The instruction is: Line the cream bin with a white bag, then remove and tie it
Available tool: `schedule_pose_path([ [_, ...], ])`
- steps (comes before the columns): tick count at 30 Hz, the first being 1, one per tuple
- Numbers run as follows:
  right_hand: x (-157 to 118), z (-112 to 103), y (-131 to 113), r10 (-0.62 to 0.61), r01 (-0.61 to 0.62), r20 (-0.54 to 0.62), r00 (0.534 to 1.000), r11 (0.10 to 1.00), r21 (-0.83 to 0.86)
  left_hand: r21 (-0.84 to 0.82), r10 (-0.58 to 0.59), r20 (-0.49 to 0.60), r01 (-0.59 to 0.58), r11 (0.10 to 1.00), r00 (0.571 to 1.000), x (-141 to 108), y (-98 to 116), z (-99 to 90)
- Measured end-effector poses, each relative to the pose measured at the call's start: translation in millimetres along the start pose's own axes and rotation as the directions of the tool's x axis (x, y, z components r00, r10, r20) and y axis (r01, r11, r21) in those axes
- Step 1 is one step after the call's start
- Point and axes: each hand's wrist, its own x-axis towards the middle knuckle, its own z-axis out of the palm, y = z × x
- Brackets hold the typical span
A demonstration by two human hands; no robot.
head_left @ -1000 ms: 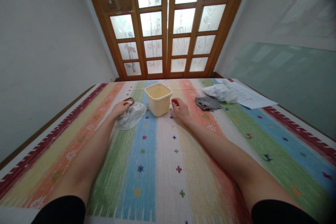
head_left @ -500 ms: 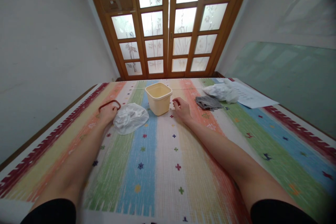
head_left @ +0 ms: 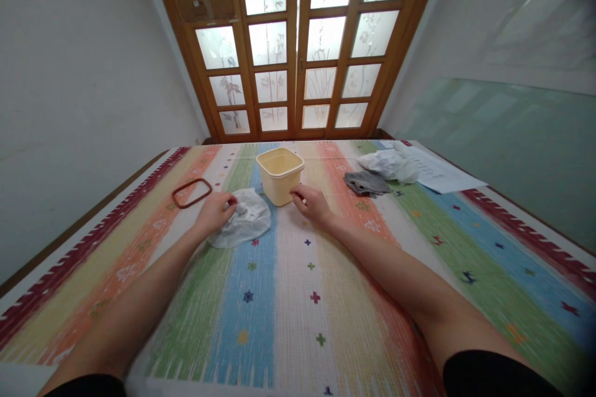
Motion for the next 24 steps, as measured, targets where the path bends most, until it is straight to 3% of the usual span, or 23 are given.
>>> schedule_pose_path([
  [5, -2.9, 5.5, -16.2, -0.042, 0.029, 0.231, 0.972, 0.998, 0.059, -0.114, 0.005, 0.041, 0.000, 0.993, 0.999, 8.8, 23.6, 2.3],
  [10, -3.8, 14.0, -29.1, -0.039, -0.012, 0.416, 0.908, 0.993, 0.119, -0.080, 0.091, 0.171, -0.078, 0.994, 0.981, 9.2, 39.1, 9.8],
  [14, -5.3, 23.1, -31.8, 0.020, -0.140, 0.468, 0.884, 0.965, 0.223, -0.327, 0.072, 0.064, -0.048, 0.944, 0.995, 11.3, 49.5, 15.8],
  [16, -6.6, 27.8, -31.6, 0.066, -0.241, 0.457, 0.887, 0.911, 0.336, -0.505, -0.014, 0.011, 0.018, 0.863, 1.000, 15.0, 52.6, 18.5],
  [19, -8.7, 33.3, -32.7, 0.079, -0.335, 0.457, 0.886, 0.791, 0.512, -0.745, -0.164, 0.001, 0.111, 0.658, 0.986, 23.4, 57.5, 21.7],
  [24, -4.4, 26.9, -34.1, 0.145, -0.431, 0.477, 0.867, 0.698, 0.571, -0.954, -0.422, -0.033, 0.097, 0.283, 0.906, 39.8, 65.2, 20.3],
])
